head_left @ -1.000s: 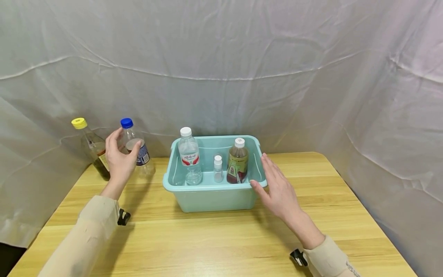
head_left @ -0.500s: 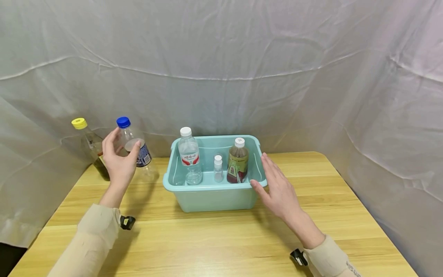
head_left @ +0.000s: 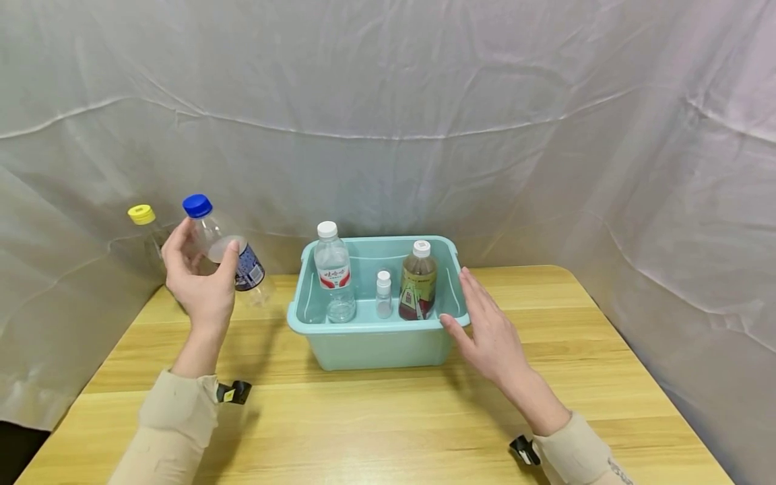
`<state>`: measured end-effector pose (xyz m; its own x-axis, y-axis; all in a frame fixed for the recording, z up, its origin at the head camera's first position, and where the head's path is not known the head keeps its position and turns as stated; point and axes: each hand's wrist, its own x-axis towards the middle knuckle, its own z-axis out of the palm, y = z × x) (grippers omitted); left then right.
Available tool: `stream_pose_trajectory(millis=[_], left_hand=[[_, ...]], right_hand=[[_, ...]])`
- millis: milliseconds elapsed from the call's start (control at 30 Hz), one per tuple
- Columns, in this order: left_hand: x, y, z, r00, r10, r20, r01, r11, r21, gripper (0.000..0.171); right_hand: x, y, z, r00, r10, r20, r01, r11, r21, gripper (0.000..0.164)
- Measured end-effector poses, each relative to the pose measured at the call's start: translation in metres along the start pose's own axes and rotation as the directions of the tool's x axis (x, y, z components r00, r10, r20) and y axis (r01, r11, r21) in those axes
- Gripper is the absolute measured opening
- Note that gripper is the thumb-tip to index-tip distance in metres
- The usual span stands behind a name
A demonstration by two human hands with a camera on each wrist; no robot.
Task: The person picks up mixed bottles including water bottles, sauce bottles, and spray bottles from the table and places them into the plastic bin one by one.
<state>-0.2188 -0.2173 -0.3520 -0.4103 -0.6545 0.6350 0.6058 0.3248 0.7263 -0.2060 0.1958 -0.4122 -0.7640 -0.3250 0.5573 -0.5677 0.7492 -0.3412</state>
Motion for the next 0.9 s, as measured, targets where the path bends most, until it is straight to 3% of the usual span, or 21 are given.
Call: stream_pose_trajectory(millis=[167,400,667,900], left_hand=[[0.0,0.009,0.003,0.998,0.026,-0.049,-0.031,0.993,-0.111,0.063],[-0.006,0.045,0.012,0.991,0.031,-0.128,-0.059,0.974,-0.219,0.06],[-0.008,0.066,0.02,0.972,0.035,-0.233,-0.122,0.919,-0.375,0.066],[-0.012,0.084,0.025,0.953,0.039,-0.299,-0.178,0.873,-0.454,0.067]], right_hand=[[0.0,0.0,0.0,1.0,0.001,-0.001,-0.001,1.0,0.004,0.077],[0.0,0.0,0.001,1.0,-0.013,-0.016,0.013,1.0,0.003,0.077],[-0.001,0.0,0.001,1.0,-0.006,-0.012,0.006,1.0,0.003,0.077],[0.0,0.001,0.002,1.0,-0.024,-0.014,0.024,1.0,-0.004,0.078]])
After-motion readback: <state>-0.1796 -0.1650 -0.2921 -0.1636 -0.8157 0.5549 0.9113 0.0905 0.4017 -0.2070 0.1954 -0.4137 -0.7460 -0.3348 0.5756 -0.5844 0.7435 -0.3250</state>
